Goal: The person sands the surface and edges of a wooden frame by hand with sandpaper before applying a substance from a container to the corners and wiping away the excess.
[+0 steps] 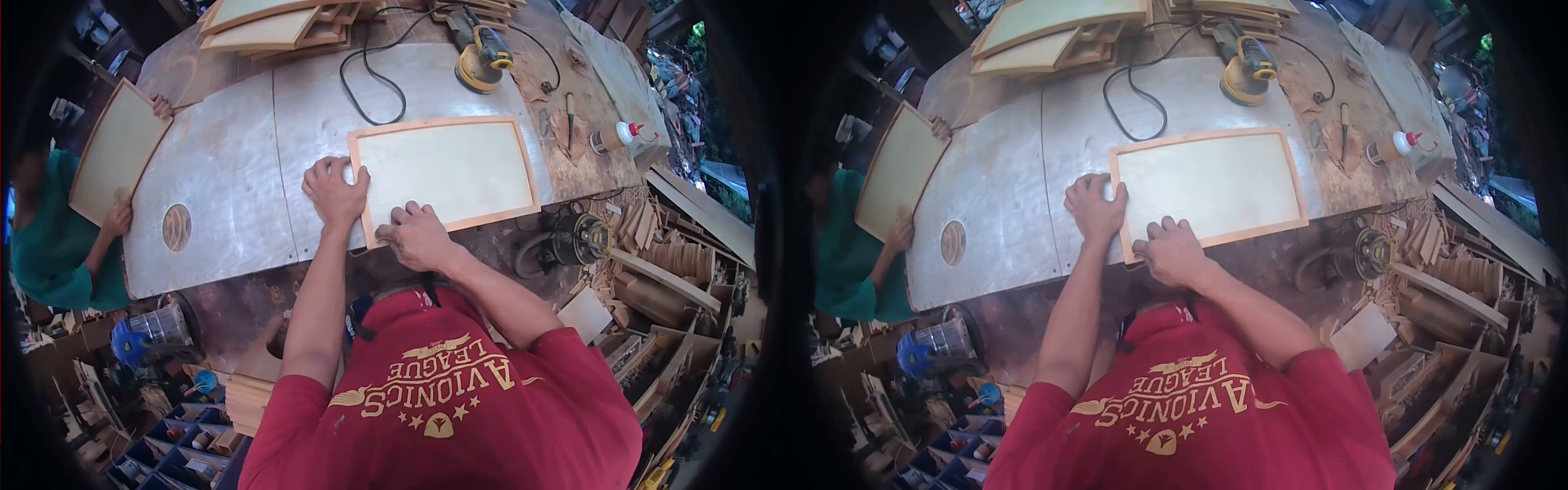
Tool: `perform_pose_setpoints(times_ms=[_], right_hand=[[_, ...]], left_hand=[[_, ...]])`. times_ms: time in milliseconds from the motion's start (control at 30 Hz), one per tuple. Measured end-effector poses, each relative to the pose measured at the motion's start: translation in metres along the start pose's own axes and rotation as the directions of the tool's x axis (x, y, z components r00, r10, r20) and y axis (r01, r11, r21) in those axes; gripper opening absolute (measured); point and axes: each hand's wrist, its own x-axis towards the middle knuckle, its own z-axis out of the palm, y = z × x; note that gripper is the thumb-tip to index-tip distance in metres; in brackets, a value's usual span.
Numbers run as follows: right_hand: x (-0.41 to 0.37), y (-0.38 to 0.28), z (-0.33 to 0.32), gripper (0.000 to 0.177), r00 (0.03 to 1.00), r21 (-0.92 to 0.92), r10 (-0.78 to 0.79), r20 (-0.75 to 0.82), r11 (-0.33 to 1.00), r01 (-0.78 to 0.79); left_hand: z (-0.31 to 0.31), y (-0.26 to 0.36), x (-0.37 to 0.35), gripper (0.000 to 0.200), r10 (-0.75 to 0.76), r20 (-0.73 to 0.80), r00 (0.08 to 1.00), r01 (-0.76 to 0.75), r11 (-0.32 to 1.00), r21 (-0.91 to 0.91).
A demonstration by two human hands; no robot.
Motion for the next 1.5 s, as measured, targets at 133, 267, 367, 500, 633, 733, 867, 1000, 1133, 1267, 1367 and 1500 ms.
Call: perform_pose_setpoints(times_ms=[133,267,367,500,633,733,867,1000,1133,1267,1367,1500], right_hand=[[-0.026,0.024,-0.009,0.033,0.998,-0.050,0.070,-0.008,0.996,-0.070],[-0.093,0.112,-0.029,0.032,0.981,-0.149,0.153,-0.117,0.974,-0.170],[-0.126,0.148,-0.047,0.031,0.957,-0.205,0.249,-0.147,0.939,-0.275],[-0.135,0.158,-0.054,0.027,0.938,-0.284,0.311,-0.151,0.896,-0.342],[-0.144,0.179,-0.069,0.022,0.886,-0.341,0.440,-0.149,0.818,-0.464],[-0.145,0.177,-0.072,0.024,0.862,-0.392,0.490,-0.128,0.774,-0.498],[-0.147,0.184,-0.074,0.022,0.861,-0.438,0.481,-0.166,0.746,-0.501],[-0.143,0.175,-0.064,0.018,0.890,-0.457,0.415,-0.189,0.765,-0.454],[-0.149,0.180,-0.071,0.020,0.876,-0.478,0.417,-0.243,0.734,-0.482],[-0.142,0.171,-0.060,0.020,0.894,-0.428,0.404,-0.191,0.786,-0.447],[-0.124,0.131,-0.049,0.022,0.913,-0.322,0.365,-0.180,0.855,-0.406],[-0.085,0.077,-0.022,0.022,0.936,-0.202,0.316,-0.158,0.917,-0.344]], left_hand=[[-0.001,0.001,0.004,0.038,0.013,0.002,1.000,-0.013,1.000,0.023],[0.000,0.002,0.005,0.037,0.016,-0.008,1.000,-0.015,0.999,0.050],[0.000,0.002,0.005,0.037,0.020,-0.004,1.000,-0.019,0.999,0.045],[-0.002,0.003,0.004,0.037,0.004,0.009,1.000,-0.004,0.999,0.049],[-0.001,0.003,0.004,0.036,-0.007,0.020,1.000,0.005,0.998,0.064],[0.000,0.003,0.002,0.033,-0.012,0.005,1.000,0.012,0.999,0.046],[-0.001,0.005,0.004,0.034,-0.032,0.029,0.999,0.031,0.998,0.053],[0.000,0.007,0.002,0.032,-0.034,0.014,0.999,0.033,0.998,0.048],[-0.003,0.006,0.003,0.031,-0.026,0.011,1.000,0.025,0.998,0.057],[-0.001,0.005,0.004,0.030,-0.030,0.001,1.000,0.030,0.999,0.043],[0.003,0.000,0.004,0.029,-0.067,-0.012,0.998,0.067,0.998,0.011],[0.004,-0.001,0.004,0.028,-0.054,-0.018,0.998,0.055,0.998,0.024]])
